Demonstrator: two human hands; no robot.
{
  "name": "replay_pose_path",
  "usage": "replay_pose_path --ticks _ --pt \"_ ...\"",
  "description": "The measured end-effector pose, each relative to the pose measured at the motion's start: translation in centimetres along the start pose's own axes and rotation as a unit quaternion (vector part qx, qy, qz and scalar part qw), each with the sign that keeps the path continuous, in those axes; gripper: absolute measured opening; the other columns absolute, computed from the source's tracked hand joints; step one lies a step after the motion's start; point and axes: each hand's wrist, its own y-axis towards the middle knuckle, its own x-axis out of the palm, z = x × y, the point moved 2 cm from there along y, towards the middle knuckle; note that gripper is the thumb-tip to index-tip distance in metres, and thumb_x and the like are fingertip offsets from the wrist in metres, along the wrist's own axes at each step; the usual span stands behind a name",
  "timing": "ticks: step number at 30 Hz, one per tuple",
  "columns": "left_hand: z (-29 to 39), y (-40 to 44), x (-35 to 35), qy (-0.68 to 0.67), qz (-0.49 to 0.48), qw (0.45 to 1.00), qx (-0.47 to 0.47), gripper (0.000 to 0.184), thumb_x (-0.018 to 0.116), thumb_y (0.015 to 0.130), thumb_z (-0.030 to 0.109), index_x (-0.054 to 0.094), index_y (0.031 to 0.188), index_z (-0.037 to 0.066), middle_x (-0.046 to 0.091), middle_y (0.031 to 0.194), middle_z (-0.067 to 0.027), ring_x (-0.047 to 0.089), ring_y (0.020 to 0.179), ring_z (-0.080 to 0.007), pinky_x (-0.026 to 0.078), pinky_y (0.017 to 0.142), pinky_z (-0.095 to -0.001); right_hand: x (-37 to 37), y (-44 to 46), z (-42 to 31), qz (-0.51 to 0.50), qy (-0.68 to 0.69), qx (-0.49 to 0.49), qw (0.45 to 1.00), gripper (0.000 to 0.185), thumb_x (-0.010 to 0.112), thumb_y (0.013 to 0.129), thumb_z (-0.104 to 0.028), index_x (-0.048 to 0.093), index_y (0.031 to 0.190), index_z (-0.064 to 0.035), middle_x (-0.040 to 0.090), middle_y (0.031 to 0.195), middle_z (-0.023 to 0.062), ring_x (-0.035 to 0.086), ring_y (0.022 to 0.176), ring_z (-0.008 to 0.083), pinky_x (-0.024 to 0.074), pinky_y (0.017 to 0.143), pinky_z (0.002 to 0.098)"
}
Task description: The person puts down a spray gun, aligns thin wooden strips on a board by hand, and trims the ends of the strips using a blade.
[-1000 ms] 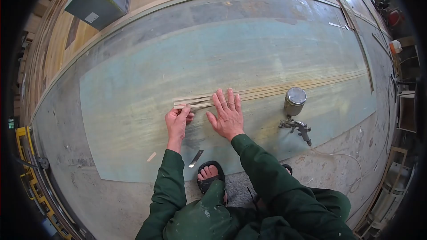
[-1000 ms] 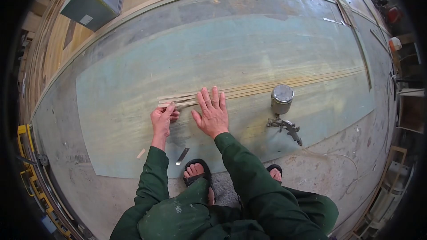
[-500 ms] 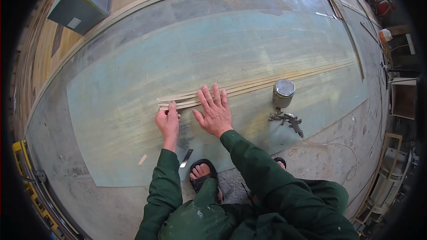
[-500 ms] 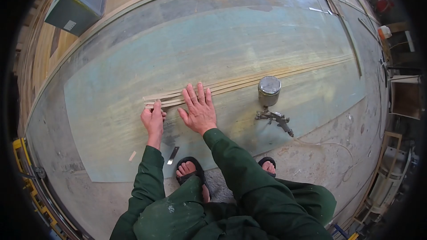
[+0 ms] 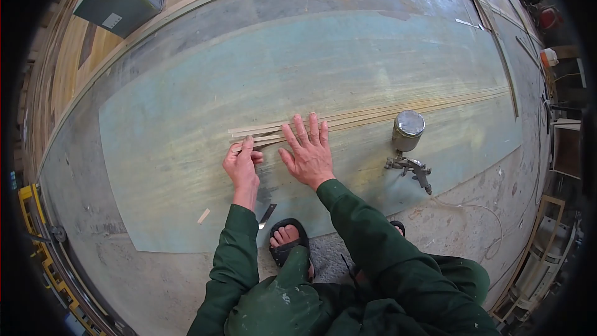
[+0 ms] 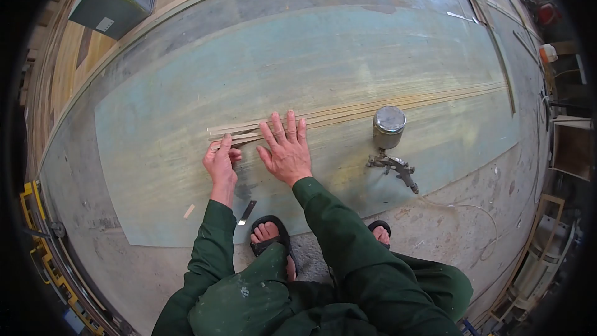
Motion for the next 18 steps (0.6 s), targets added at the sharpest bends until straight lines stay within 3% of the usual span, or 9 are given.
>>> replay_pose_path --ticks 11,18 --pt "-0.21 -0.11 0.81 -0.041 0.054 0.997 0.023 0.019 0.085 0.097 0.021 0.073 0.096 0.006 0.073 0.078 -0.0036 0.062 0.051 -0.012 0.05 0.044 -0.029 -0.01 0.14 -0.08 -0.008 -0.007 0.006 1.0 0.074 0.061 0.104 -0.054 0.044 0.168 -0.0208 0.024 0.181 0.0127 0.011 0.167 0.0475 0.0082 0.134 0.0648" --pt "0.36 -0.44 0.69 -0.046 0.037 0.998 -0.014 0.02 0.084 0.098 0.022 0.072 0.095 0.006 0.075 0.08 -0.0044 0.064 0.052 -0.0122 0.051 0.044 -0.0292 0.07 0.17 -0.04 -0.001 -0.016 0.008 1.0 0.073 0.059 0.103 -0.055 0.048 0.166 -0.0203 0.027 0.18 0.0131 0.012 0.167 0.0466 0.0097 0.133 0.0653"
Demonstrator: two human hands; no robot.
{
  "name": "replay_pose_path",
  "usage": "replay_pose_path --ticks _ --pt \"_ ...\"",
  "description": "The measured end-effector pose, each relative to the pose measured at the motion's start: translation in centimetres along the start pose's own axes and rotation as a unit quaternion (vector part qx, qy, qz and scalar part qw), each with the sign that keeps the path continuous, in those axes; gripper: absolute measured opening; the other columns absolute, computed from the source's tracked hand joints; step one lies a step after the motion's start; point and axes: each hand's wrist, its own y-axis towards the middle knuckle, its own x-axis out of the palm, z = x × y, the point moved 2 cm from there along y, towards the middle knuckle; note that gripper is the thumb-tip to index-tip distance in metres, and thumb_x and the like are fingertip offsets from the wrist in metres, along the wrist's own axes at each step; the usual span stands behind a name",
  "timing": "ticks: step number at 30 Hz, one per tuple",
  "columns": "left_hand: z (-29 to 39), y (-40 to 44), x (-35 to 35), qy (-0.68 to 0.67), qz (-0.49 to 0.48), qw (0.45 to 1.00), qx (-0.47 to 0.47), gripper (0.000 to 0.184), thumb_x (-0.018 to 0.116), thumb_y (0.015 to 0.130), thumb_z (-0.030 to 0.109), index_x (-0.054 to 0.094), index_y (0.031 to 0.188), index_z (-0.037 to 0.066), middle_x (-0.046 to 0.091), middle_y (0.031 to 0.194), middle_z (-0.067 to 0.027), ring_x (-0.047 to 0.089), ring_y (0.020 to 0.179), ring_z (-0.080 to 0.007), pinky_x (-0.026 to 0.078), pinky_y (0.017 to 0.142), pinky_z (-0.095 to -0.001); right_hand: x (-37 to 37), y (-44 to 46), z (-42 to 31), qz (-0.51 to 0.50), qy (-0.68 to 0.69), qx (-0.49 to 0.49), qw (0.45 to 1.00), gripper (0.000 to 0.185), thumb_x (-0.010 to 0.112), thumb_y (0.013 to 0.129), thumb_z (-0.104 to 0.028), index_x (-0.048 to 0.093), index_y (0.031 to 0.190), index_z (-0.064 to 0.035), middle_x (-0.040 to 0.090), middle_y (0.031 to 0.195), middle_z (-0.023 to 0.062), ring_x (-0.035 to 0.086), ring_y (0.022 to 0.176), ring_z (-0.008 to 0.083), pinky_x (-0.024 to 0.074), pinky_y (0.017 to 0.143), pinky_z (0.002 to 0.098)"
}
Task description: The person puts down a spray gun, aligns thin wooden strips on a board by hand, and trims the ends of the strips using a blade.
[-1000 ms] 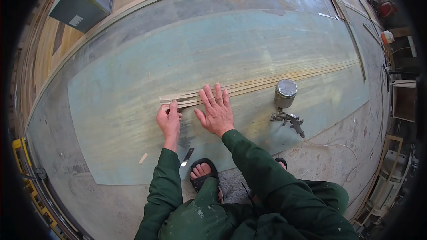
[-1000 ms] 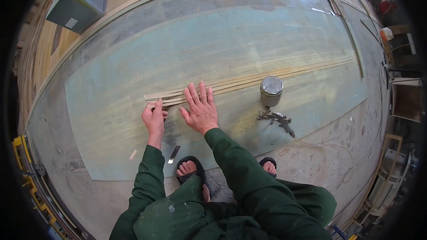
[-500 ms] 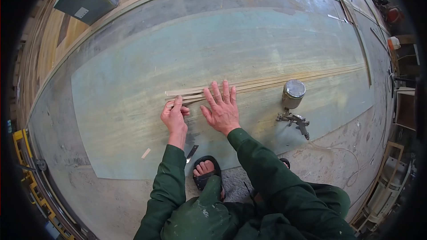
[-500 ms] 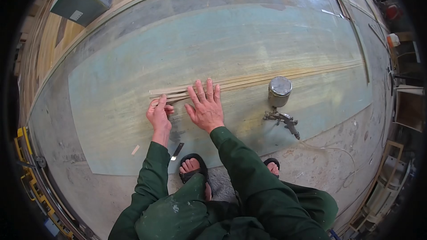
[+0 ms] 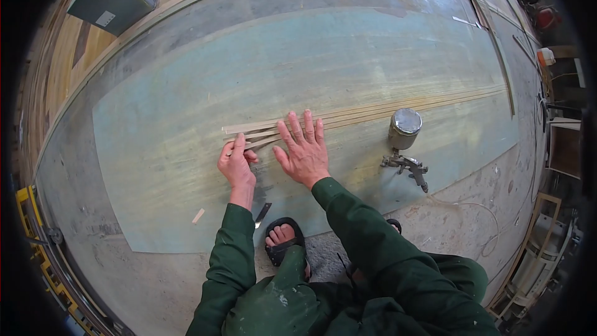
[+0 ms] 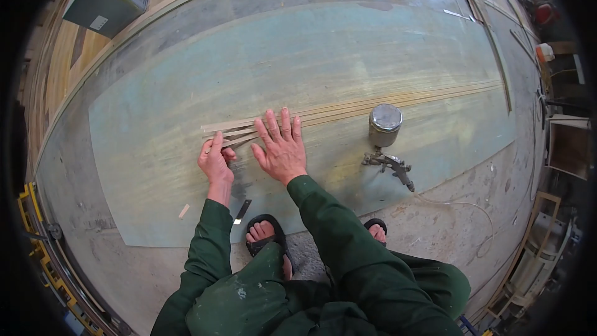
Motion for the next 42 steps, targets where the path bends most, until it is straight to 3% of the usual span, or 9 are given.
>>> replay_pose_path --ticks 3,9,12,13,14,15,17,27,42 --pt "-0.2 0.4 -0.3 -0.006 0.003 1.0 0.01 0.023 0.086 0.097 0.023 0.073 0.092 0.005 0.069 0.067 -0.0033 0.063 0.05 -0.0138 0.05 0.045 -0.0294 -0.1 0.0 0.0 0.01 0.008 0.001 1.0 0.072 0.059 0.103 -0.056 0.048 0.165 -0.0209 0.028 0.18 0.0125 0.014 0.167 0.046 0.0103 0.134 0.0646" --pt "1.1 0.9 -1.6 0.029 -0.051 0.998 -0.011 0.027 0.085 0.097 0.026 0.071 0.108 0.005 0.073 0.086 -0.0035 0.065 0.054 -0.0111 0.051 0.045 -0.0278 0.1 0.2 0.1 0.01 0.009 -0.004 1.0 0.073 0.06 0.104 -0.054 0.045 0.167 -0.0212 0.03 0.178 0.0125 0.018 0.166 0.0471 0.0106 0.133 0.0656" --pt "3.4 -0.3 -2.7 0.192 -0.032 0.974 0.114 0.036 0.084 0.097 0.024 0.07 0.123 0.004 0.075 0.109 -0.0101 0.075 0.084 -0.0194 0.061 0.071 -0.0352 0.3 0.1 0.1 0.013 0.014 -0.007 1.0 0.073 0.062 0.103 -0.054 0.046 0.166 -0.0209 0.031 0.177 0.013 0.018 0.165 0.0482 0.0118 0.132 0.0674" --pt "5.0 -1.3 -2.7 0.375 0.002 0.859 0.348 0.038 0.082 0.097 0.023 0.071 0.13 0.007 0.072 0.124 -0.0111 0.071 0.106 -0.0253 0.056 0.09 -0.0421 0.4 0.1 0.1 0.017 0.015 -0.008 1.0 0.073 0.062 0.103 -0.053 0.046 0.166 -0.0208 0.032 0.177 0.0132 0.019 0.165 0.0484 0.0121 0.132 0.0677" --pt "5.8 -2.3 -2.3 0.519 0.037 0.656 0.546 0.041 0.08 0.098 0.021 0.071 0.136 0.009 0.069 0.139 -0.0121 0.066 0.129 -0.0311 0.05 0.109 -0.049 0.4 0.1 0.1 0.02 0.015 -0.009 1.0 0.073 0.063 0.103 -0.053 0.046 0.166 -0.0208 0.033 0.176 0.0135 0.019 0.165 0.0486 0.0124 0.132 0.068" --pt "5.9 -2.3 -2.5 0.52 0.037 0.656 0.546 0.041 0.08 0.098 0.021 0.071 0.136 0.009 0.069 0.139 -0.0121 0.066 0.129 -0.0311 0.05 0.109 -0.049 0.4 0.1 0.2 0.02 0.016 -0.01 1.0 0.073 0.063 0.103 -0.053 0.046 0.166 -0.0208 0.033 0.176 0.0135 0.019 0.165 0.0486 0.0124 0.132 0.068" --pt "5.7 -2.4 -2.5 0.607 -0.083 0.526 0.59 0.044 0.076 0.1 0.024 0.07 0.143 0.018 0.062 0.157 -0.0043 0.044 0.154 -0.0356 0.026 0.126 -0.0589 0.4 0.1 0.2 0.019 0.022 -0.012 1.0 0.073 0.063 0.103 -0.053 0.047 0.166 -0.0207 0.033 0.176 0.0138 0.019 0.164 0.0486 0.012 0.132 0.068" --pt "4.4 1.8 -4.3 0.644 -0.1 0.53 0.542 0.04 0.073 0.103 0.033 0.072 0.141 0.02 0.062 0.158 0.0028 0.037 0.159 -0.0327 0.022 0.124 -0.063 0.2 0.1 0.1 0.021 0.016 -0.015 1.0 0.07 0.062 0.104 -0.052 0.049 0.164 -0.019 0.033 0.176 0.0146 0.018 0.165 0.0489 0.0107 0.132 0.0683" --pt "4.0 1.7 -4.8 0.62 -0.112 0.575 0.522 0.043 0.075 0.096 0.023 0.075 0.138 0.018 0.055 0.164 -0.0077 0.038 0.158 -0.0341 0.024 0.124 -0.0583 0.1 0.1 -0.2 0.001 0.0 -0.019 1.0 0.073 0.064 0.102 -0.05 0.048 0.163 -0.0132 0.036 0.172 0.0184 0.018 0.164 0.0525 0.0101 0.131 0.0705"
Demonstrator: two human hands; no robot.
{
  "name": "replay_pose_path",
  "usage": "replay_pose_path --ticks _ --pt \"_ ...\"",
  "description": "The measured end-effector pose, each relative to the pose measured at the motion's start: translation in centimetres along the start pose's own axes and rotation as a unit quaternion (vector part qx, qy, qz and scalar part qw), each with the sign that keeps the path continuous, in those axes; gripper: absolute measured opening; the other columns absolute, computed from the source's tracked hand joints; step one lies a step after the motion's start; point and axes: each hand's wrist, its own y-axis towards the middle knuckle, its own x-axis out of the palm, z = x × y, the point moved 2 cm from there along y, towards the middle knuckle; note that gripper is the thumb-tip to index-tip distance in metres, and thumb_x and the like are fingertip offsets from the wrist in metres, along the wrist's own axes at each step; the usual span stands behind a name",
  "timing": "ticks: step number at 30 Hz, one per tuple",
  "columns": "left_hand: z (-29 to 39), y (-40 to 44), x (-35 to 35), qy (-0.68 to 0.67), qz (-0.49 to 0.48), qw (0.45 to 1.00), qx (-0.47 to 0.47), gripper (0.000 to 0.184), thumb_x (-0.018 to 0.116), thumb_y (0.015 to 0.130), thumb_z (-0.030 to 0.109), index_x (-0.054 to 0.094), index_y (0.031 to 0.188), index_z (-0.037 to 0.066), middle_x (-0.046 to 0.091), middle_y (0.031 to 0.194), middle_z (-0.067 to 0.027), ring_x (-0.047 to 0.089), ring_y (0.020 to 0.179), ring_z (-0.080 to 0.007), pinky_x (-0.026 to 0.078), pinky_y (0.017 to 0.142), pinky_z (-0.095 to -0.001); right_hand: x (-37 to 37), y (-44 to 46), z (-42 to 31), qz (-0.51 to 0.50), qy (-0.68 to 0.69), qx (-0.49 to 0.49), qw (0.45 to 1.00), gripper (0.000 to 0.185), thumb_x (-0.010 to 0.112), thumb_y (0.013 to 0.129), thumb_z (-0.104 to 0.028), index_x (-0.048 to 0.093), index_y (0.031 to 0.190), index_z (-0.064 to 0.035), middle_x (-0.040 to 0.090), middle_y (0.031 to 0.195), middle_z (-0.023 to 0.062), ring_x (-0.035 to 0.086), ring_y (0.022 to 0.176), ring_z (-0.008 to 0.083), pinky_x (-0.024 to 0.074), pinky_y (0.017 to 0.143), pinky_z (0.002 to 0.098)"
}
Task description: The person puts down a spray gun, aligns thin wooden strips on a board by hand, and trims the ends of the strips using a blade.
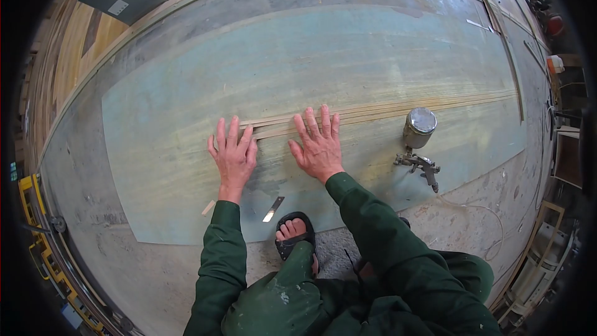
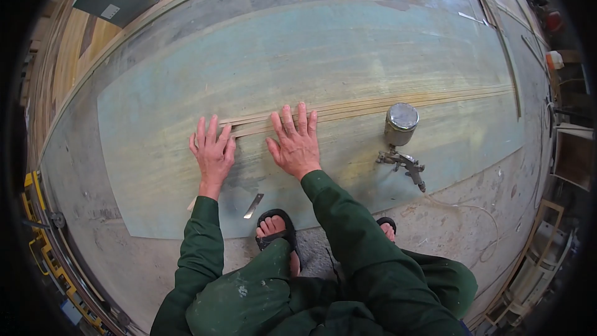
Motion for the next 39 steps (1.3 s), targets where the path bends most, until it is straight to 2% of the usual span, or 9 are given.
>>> replay_pose_path --ticks 15,18,20,23,27,29,34,37,39 --pt "0.7 1.5 -0.6 -0.115 0.034 0.991 -0.065 0.03 0.081 0.088 0.023 0.083 0.117 0.016 0.064 0.152 -0.0108 0.047 0.15 -0.0324 0.023 0.125 -0.0542 0.0 0.0 0.0 0.016 0.006 0.003 1.0 0.072 0.066 0.102 -0.047 0.049 0.162 -0.0124 0.038 0.171 0.0198 0.019 0.163 0.0534 0.0122 0.132 0.0686" --pt "0.5 1.5 0.5 -0.16 -0.014 0.973 -0.164 0.026 0.083 0.088 0.022 0.083 0.111 0.011 0.073 0.131 -0.0097 0.061 0.131 -0.0278 0.037 0.116 -0.047 -0.2 -0.1 -0.2 0.012 0.019 0.001 1.0 0.071 0.066 0.102 -0.046 0.048 0.162 -0.0132 0.038 0.172 0.0202 0.018 0.163 0.0542 0.0138 0.131 0.0695" --pt "-0.2 1.7 1.3 -0.316 -0.007 0.908 -0.274 0.023 0.082 0.089 0.018 0.083 0.107 0.005 0.075 0.112 -0.0075 0.067 0.108 -0.0196 0.051 0.098 -0.0363 -0.3 -0.1 -0.1 0.008 0.014 0.004 1.0 0.072 0.066 0.102 -0.046 0.048 0.163 -0.0133 0.038 0.172 0.0202 0.018 0.163 0.0543 0.0138 0.131 0.0696" --pt "-0.3 1.5 1.8 -0.34 0.02 0.878 -0.335 0.021 0.08 0.089 0.012 0.081 0.107 0.001 0.075 0.105 -0.0064 0.067 0.095 -0.0141 0.055 0.083 -0.029 -0.2 -0.2 -0.2 0.006 0.012 0.003 1.0 0.072 0.066 0.102 -0.047 0.047 0.163 -0.0134 0.038 0.171 0.0205 0.018 0.163 0.0544 0.0141 0.131 0.0697" --pt "-0.2 1.3 1.6 -0.336 0.052 0.891 -0.301 0.022 0.079 0.09 0.011 0.08 0.11 0.001 0.074 0.096 -0.0036 0.065 0.085 -0.0109 0.054 0.082 -0.028 -0.1 -0.2 -0.1 0.008 0.013 0.001 1.0 0.07 0.066 0.102 -0.046 0.05 0.162 -0.0128 0.039 0.171 0.0208 0.02 0.162 0.0547 0.0149 0.131 0.0698" --pt "0.0 1.2 1.6 -0.412 0.018 0.843 -0.344 0.024 0.079 0.091 0.011 0.078 0.113 0.001 0.072 0.088 -0.0017 0.063 0.08 -0.009 0.053 0.079 -0.0254 0.1 -0.2 -0.2 0.021 0.017 -0.006 1.0 0.07 0.066 0.102 -0.046 0.051 0.161 -0.0124 0.04 0.17 0.0211 0.021 0.162 0.0553 0.0154 0.131 0.0699" --pt "0.1 1.1 0.1 -0.346 0.024 0.861 -0.373 0.021 0.08 0.092 0.017 0.074 0.101 -0.001 0.073 0.087 -0.0023 0.063 0.077 -0.0067 0.052 0.073 -0.0245 0.2 -0.1 -0.1 0.03 0.008 -0.013 0.999 0.068 0.067 0.102 -0.045 0.053 0.159 -0.0113 0.041 0.17 0.0221 0.023 0.161 0.057 0.0168 0.13 0.0701" --pt "-1.1 1.1 0.8 -0.317 -0.096 0.862 -0.385 0.028 0.078 0.094 0.027 0.071 0.093 0.0 0.072 0.078 -0.0034 0.063 0.067 -0.007 0.051 0.064 -0.0249 0.2 -0.2 -0.1 0.032 0.0 -0.018 0.999 0.068 0.066 0.103 -0.045 0.053 0.159 -0.0113 0.041 0.17 0.0226 0.023 0.161 0.0579 0.0172 0.13 0.0704" --pt "-0.9 1.6 0.3 -0.414 -0.202 0.763 -0.454 0.035 0.074 0.093 0.037 0.073 0.086 0.002 0.074 0.075 -0.0065 0.065 0.057 -0.0124 0.05 0.056 -0.0269 0.3 -0.3 -0.1 0.031 0.0 -0.018 0.999 0.066 0.066 0.103 -0.045 0.053 0.159 -0.0114 0.041 0.17 0.0225 0.022 0.161 0.0579 0.0171 0.13 0.0704"
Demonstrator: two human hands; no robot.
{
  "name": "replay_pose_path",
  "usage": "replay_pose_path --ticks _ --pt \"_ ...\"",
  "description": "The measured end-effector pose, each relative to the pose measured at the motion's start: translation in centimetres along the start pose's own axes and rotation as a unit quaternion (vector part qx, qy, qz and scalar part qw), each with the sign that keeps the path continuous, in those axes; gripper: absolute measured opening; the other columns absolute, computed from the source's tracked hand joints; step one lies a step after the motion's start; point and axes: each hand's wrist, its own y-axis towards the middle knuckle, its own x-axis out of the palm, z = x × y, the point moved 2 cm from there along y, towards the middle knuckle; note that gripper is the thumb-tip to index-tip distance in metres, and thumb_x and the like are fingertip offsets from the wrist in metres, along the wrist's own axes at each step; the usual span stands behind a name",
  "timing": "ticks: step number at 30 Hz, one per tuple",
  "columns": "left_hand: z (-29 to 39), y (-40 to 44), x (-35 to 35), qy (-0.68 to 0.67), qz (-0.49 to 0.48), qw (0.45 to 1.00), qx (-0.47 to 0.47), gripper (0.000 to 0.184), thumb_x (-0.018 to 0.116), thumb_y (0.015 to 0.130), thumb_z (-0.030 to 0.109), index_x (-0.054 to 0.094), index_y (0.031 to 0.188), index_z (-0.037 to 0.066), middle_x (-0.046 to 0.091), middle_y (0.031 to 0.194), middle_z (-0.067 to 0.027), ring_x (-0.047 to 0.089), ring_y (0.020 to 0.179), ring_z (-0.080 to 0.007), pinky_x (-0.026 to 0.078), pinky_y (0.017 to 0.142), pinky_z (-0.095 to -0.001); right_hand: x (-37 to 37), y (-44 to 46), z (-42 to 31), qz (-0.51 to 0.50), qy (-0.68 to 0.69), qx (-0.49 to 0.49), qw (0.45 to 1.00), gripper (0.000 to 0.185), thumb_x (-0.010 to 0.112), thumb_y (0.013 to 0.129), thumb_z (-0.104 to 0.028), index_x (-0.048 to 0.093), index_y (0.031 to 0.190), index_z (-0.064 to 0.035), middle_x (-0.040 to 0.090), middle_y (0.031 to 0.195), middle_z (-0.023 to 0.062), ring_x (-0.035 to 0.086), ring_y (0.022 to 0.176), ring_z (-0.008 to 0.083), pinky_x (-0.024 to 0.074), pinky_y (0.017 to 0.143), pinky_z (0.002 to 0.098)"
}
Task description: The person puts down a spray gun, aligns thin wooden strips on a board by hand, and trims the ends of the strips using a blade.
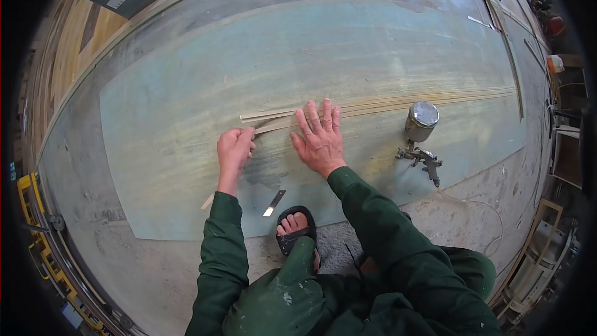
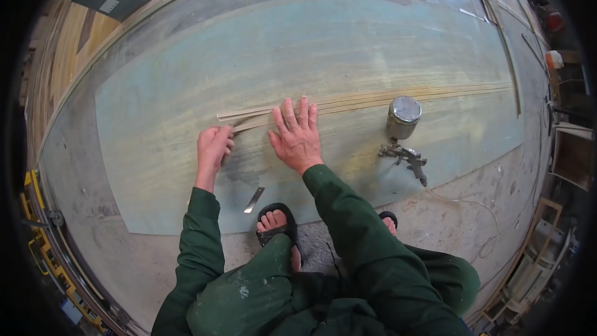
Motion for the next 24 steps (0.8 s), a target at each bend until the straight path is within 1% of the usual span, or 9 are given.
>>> replay_pose_path --ticks 1,3,10,12,15,18,22,24 --pt "0.4 0.2 -0.2 0.0 -0.001 1.0 0.0 0.035 0.074 0.093 0.037 0.073 0.086 0.002 0.074 0.075 -0.0065 0.065 0.057 -0.0124 0.05 0.056 -0.0269 0.0 0.0 0.0 0.0 0.0 0.0 1.0 0.066 0.066 0.103 -0.045 0.053 0.159 -0.0114 0.041 0.17 0.0225 0.022 0.161 0.0579 0.0171 0.13 0.0704" --pt "0.7 0.7 -0.3 -0.082 -0.072 0.992 -0.071 0.031 0.074 0.094 0.033 0.074 0.088 0.003 0.073 0.073 -0.0065 0.063 0.051 -0.012 0.046 0.049 -0.0256 0.1 0.0 0.0 0.003 -0.001 0.0 1.0 0.066 0.065 0.104 -0.046 0.052 0.16 -0.0116 0.039 0.172 0.0222 0.022 0.161 0.0578 0.017 0.13 0.0704" --pt "1.3 1.4 -1.1 -0.105 -0.122 0.984 -0.079 0.026 0.074 0.095 0.03 0.073 0.09 0.005 0.075 0.076 -0.0062 0.068 0.056 -0.012 0.048 0.052 -0.0241 0.4 -0.2 0.1 -0.005 0.001 0.001 1.0 0.068 0.063 0.105 -0.047 0.049 0.161 -0.0112 0.034 0.174 0.0217 0.019 0.162 0.0573 0.0156 0.131 0.0695" --pt "0.8 2.0 -1.3 -0.086 -0.149 0.984 -0.041 0.025 0.076 0.096 0.031 0.073 0.091 0.007 0.077 0.077 -0.0069 0.072 0.06 -0.013 0.052 0.055 -0.0247 0.4 -0.2 0.2 -0.014 0.0 0.001 1.0 0.068 0.062 0.106 -0.047 0.048 0.161 -0.0108 0.033 0.175 0.0219 0.018 0.163 0.0575 0.0149 0.131 0.0689" --pt "0.7 2.4 -1.5 -0.074 -0.162 0.984 -0.022 0.022 0.078 0.096 0.028 0.073 0.091 0.007 0.077 0.078 -0.0064 0.072 0.063 -0.0119 0.053 0.058 -0.0243 0.4 -0.2 0.1 -0.01 -0.003 0.0 1.0 0.068 0.061 0.106 -0.047 0.048 0.161 -0.0103 0.032 0.175 0.022 0.018 0.163 0.0577 0.0148 0.131 0.0685" --pt "1.2 2.3 -1.8 -0.061 -0.177 0.982 -0.007 0.019 0.079 0.096 0.025 0.073 0.091 0.007 0.077 0.079 -0.0059 0.071 0.064 -0.0109 0.054 0.06 -0.024 0.3 -0.2 0.1 -0.017 -0.002 0.001 1.0 0.067 0.061 0.107 -0.047 0.049 0.161 -0.0099 0.032 0.175 0.0221 0.017 0.163 0.0575 0.0146 0.132 0.0685" --pt "1.6 2.2 -2.0 -0.052 -0.185 0.981 -0.011 0.016 0.079 0.096 0.022 0.074 0.093 0.007 0.077 0.081 -0.0056 0.071 0.066 -0.0105 0.053 0.061 -0.0238 0.2 -0.2 0.1 -0.021 -0.002 0.002 1.0 0.067 0.061 0.107 -0.047 0.049 0.161 -0.0096 0.032 0.175 0.0223 0.017 0.163 0.0575 0.0146 0.131 0.0686" --pt "1.8 2.0 -2.0 -0.038 -0.169 0.985 0.019 0.014 0.079 0.095 0.021 0.076 0.093 0.007 0.078 0.081 -0.0051 0.07 0.065 -0.0102 0.052 0.061 -0.0233 0.2 -0.2 0.1 -0.024 -0.003 0.002 1.0 0.067 0.061 0.107 -0.047 0.05 0.161 -0.0095 0.032 0.175 0.0224 0.017 0.163 0.0577 0.0145 0.131 0.0686"
